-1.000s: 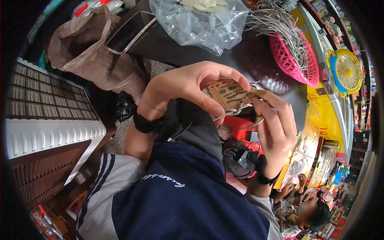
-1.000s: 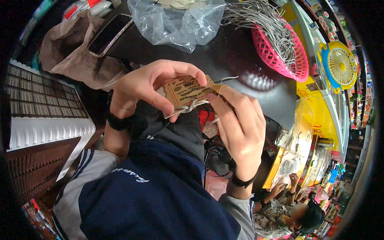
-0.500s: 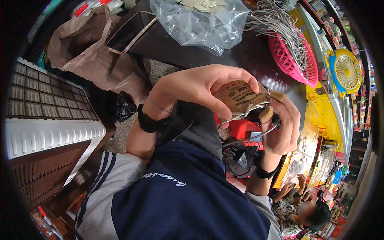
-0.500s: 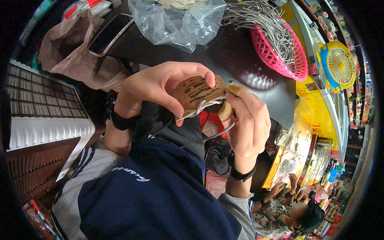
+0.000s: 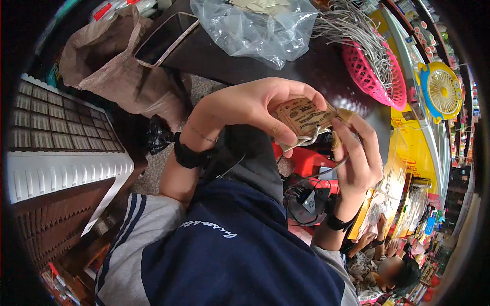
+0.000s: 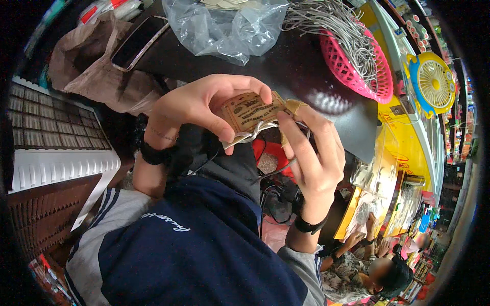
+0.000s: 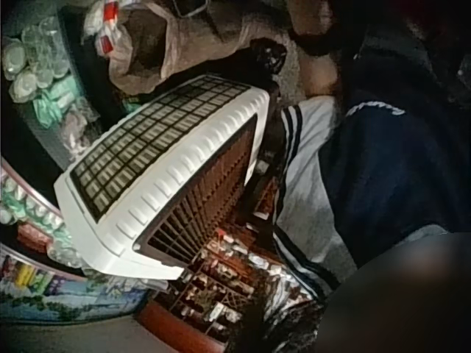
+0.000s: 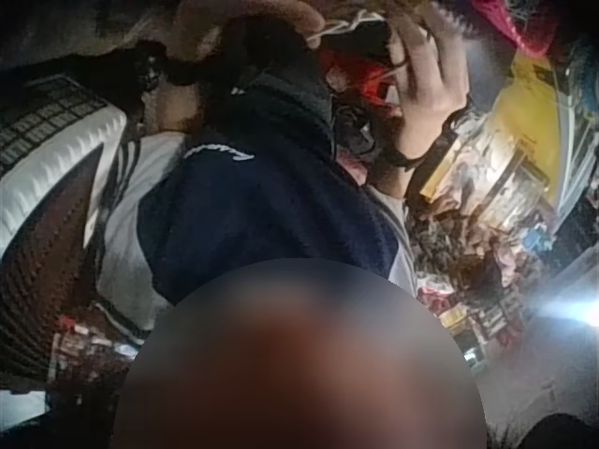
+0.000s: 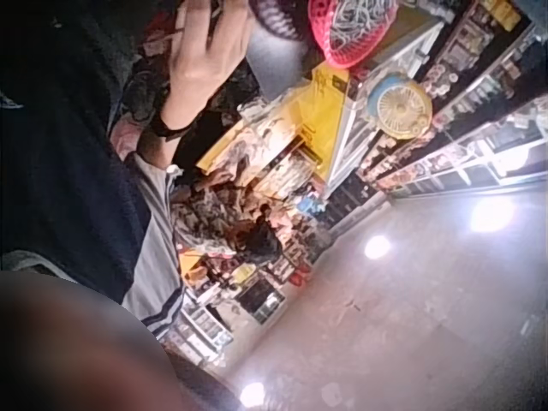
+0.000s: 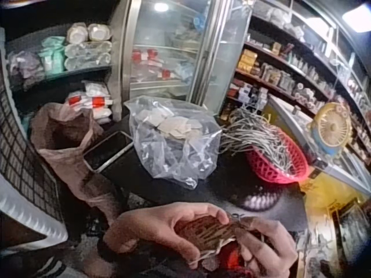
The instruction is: Attaching labels to shoe components using string.
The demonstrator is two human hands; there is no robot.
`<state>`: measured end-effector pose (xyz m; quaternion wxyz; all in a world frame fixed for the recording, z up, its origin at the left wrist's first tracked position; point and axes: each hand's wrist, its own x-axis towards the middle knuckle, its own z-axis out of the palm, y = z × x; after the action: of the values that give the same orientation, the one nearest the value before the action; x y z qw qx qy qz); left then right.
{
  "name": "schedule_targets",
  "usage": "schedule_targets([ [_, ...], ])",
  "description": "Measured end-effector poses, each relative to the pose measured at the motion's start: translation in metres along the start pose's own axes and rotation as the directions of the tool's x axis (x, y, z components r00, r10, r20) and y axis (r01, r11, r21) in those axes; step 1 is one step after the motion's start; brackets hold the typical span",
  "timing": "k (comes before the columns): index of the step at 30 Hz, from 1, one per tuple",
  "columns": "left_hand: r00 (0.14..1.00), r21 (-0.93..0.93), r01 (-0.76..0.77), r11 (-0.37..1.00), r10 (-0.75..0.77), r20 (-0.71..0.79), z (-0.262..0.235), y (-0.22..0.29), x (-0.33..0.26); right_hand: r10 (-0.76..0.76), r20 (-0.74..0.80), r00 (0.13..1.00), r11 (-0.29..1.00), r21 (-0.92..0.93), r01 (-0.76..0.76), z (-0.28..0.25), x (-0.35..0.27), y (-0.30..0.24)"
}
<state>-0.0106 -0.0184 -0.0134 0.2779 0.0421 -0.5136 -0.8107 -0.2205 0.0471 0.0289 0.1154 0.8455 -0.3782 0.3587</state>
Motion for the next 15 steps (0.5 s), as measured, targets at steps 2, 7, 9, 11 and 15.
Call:
schedule_targets([
  [2,1.000,0.004,0.003,1.000,-0.003,-0.001,-0.001,-0.002,0.002,0.017,0.008,1.000,1.000,0.001,-0.017,-0.001,0.000,0.000],
  [7,0.998,0.021,-0.056,0.998,0.056,0.009,-0.002,-0.005,0.004,0.090,-0.092,0.992,0.995,0.043,-0.087,0.006,0.000,-0.007],
  [9,0.998,0.025,-0.062,0.998,0.062,0.018,-0.002,-0.004,0.004,0.113,-0.108,0.988,0.993,0.037,-0.109,0.007,0.002,-0.010],
  [11,0.997,0.029,-0.069,0.997,0.068,0.027,-0.001,-0.004,0.005,0.105,-0.171,0.980,0.994,0.032,-0.101,0.010,0.003,-0.011],
  [15,0.992,0.142,-0.128,0.982,0.129,-0.002,0.003,-0.002,0.002,0.115,-0.226,0.967,0.993,0.019,-0.113,0.013,0.002,-0.015],
])
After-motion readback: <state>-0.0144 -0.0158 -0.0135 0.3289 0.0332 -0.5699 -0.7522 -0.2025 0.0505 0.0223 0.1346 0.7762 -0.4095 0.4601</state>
